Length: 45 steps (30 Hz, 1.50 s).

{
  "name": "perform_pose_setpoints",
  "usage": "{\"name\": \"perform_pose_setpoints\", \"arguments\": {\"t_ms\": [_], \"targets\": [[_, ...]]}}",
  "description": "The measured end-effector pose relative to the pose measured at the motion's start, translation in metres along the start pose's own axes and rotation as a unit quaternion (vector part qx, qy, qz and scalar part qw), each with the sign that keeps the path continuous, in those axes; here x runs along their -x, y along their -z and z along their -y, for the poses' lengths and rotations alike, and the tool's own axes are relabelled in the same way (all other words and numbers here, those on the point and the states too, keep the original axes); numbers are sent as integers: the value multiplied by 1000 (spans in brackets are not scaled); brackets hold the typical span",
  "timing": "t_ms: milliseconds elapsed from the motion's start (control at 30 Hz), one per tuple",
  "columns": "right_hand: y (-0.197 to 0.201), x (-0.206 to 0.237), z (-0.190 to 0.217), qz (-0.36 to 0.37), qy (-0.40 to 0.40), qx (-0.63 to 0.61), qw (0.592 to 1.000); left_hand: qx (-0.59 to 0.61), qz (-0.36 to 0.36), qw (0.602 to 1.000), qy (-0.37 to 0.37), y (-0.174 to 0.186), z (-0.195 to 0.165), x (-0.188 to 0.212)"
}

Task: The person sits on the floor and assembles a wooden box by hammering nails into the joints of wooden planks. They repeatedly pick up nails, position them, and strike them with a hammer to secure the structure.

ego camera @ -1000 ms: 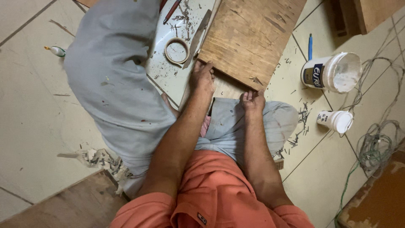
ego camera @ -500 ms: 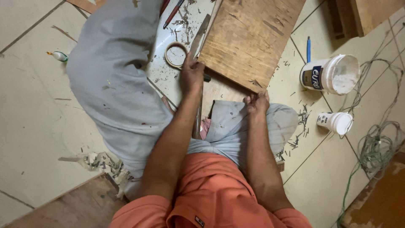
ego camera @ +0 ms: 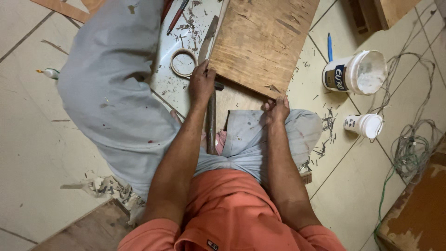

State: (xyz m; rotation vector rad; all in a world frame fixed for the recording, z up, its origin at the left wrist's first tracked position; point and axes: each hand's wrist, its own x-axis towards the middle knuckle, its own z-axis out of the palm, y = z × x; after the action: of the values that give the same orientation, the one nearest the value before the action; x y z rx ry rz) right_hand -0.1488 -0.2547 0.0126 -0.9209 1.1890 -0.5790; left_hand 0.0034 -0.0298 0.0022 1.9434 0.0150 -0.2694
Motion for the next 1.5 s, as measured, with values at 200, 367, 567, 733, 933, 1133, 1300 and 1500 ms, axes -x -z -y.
{"name": "perform_pose_setpoints", "arguments": {"t_ms": [200,367,567,733,933,1133,1300,1500], "targets": [[5,-4,-3,24,2,-13,1000,66,15,997,31,1,2,-3],[8,-5,-5,11,9,9,1000,126,35,988,86,3,2,-8],[9,-5,-7,4,8,14,1000,173,55,974,136,6,-1,-5],[6,-3,-5,-17,-7,16,1000,213,57,964,145,8,-5,-6],[-1,5,2,-9,13,22,1000,228,48,962,139,10,-14,-6],[-9,16,3,67,25,-50,996,260,57,954,136,0,-8,-12],[2,10,4,60,76,71,993,279,96,954,43,-12,-6,-5],[42,44,3,17,125,133,983,384,124,911,82,-15,-22,20]]}}
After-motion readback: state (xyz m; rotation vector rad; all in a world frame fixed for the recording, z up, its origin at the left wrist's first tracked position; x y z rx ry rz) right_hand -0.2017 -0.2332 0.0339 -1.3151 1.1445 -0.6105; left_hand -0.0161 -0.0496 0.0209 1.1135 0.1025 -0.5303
